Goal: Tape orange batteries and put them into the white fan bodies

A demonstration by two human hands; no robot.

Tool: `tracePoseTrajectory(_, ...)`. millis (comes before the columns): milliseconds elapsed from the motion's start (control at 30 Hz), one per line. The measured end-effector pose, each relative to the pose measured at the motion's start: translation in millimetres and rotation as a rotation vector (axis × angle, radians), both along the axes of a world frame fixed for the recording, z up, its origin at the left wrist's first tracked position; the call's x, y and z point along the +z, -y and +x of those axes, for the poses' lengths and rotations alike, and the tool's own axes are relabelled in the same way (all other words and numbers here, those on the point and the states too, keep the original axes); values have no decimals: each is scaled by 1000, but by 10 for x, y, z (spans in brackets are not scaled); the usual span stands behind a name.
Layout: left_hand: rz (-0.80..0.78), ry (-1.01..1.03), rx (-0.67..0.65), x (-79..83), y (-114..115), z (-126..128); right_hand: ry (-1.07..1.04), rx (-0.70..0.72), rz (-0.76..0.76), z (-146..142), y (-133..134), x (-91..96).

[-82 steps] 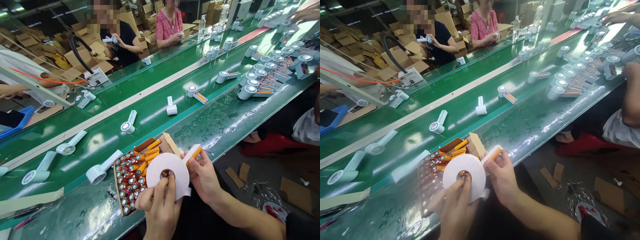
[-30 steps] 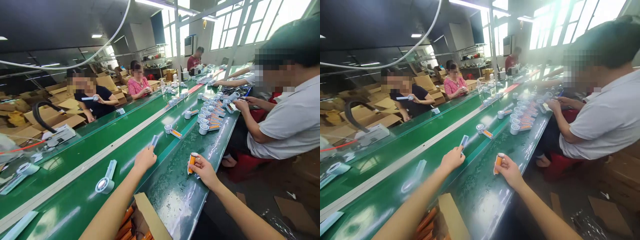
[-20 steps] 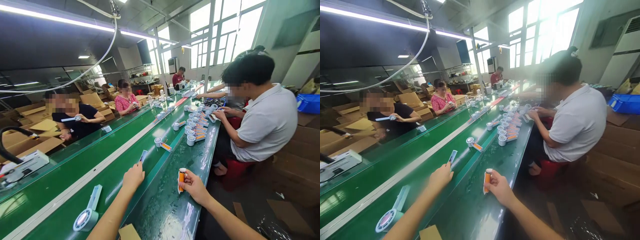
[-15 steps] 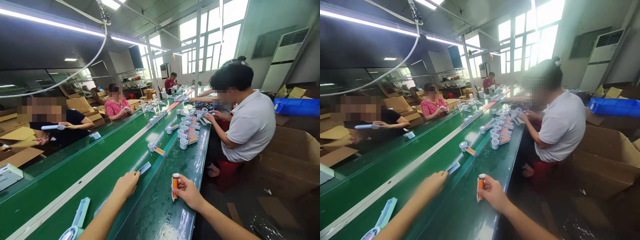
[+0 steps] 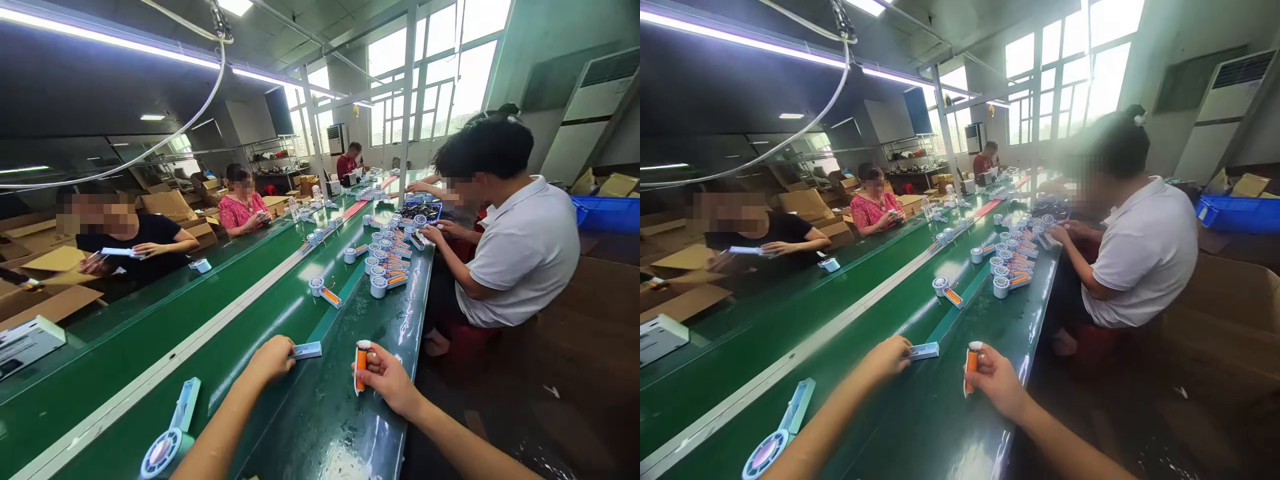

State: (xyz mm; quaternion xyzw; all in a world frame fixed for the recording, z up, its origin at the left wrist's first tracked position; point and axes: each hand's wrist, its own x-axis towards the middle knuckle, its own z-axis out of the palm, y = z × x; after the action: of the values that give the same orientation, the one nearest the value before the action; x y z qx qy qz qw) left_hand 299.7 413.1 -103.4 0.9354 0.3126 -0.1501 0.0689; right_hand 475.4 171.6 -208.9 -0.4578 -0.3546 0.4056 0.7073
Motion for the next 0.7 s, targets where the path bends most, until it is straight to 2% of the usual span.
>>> tracePoseTrajectory(67,-55,5,20,24,-14,22,57,24,8,43,-125,89)
tracePoseTrajectory(133,-91,21,51,30,5,20,206,24,13,81,-334,223)
tracePoseTrajectory(267,-86,79,129,-5,99,29,900,94,-27,96,-829,499)
tracePoseTrajectory(333,-62,114,163,-38,143,58,1136,163,-37,88,-986,593)
tracePoseTrajectory(567,-35,204,289,-201,172,191,1512,295,-178,64,-1100,720)
tracePoseTrajectory(700,-68,214,323,-191,208,227,1675,356,-307,-20,-1142,786)
